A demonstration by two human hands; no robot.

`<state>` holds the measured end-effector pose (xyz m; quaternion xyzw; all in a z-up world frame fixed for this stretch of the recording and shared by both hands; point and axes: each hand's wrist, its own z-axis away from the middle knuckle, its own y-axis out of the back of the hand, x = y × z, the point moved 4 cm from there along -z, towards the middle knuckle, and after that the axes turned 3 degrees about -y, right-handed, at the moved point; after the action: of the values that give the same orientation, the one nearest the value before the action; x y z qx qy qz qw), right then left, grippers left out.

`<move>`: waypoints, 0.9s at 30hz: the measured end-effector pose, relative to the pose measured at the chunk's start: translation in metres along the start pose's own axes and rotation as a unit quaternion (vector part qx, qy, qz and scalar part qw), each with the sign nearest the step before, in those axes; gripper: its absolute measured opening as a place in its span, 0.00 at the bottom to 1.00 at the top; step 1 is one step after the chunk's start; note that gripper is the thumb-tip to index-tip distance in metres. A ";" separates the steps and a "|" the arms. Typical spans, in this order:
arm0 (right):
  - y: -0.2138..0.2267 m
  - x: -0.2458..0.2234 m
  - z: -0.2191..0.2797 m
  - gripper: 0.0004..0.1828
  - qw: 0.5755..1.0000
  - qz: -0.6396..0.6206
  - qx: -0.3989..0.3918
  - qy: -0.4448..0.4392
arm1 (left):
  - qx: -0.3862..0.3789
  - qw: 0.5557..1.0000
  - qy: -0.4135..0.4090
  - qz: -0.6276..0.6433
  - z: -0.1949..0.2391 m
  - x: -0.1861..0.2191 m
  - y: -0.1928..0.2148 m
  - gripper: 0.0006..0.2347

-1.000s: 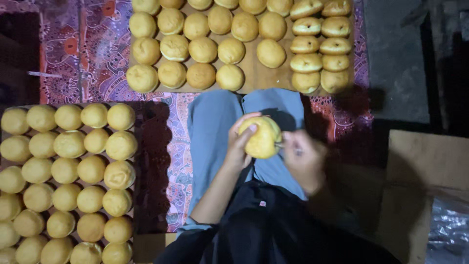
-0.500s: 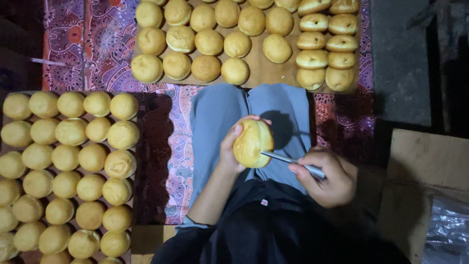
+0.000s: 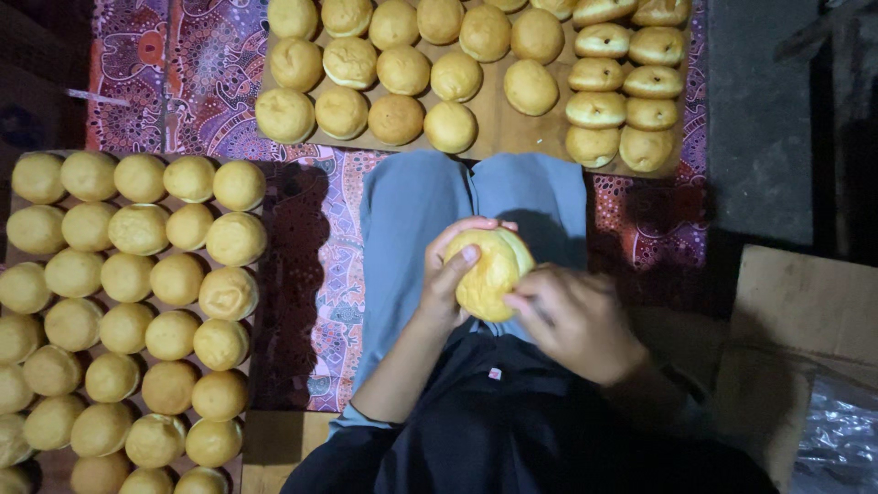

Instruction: The person sits on the floor and repeatedly picks up small round buns from a tray. Using a metal skewer, the person pokes a hole in each bun and places it back on the tray.

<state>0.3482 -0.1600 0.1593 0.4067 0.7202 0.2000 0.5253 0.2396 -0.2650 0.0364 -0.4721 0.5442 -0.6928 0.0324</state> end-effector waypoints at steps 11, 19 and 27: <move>0.047 0.000 0.020 0.08 0.994 -0.064 0.083 0.009 | -0.007 0.987 0.059 0.149 -0.002 -0.012 0.014 0.21; 0.019 -0.016 0.000 0.10 0.998 0.024 0.062 -0.021 | 0.006 0.993 0.050 0.109 0.001 -0.012 0.013 0.21; -0.002 0.020 -0.006 0.08 0.992 -0.012 0.081 -0.098 | 0.056 0.960 -0.093 -0.256 -0.012 -0.013 0.017 0.21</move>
<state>0.3399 -0.1442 0.1481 0.4567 0.6837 0.0938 0.5613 0.2301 -0.2561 0.0153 -0.6554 0.3597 -0.6605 -0.0693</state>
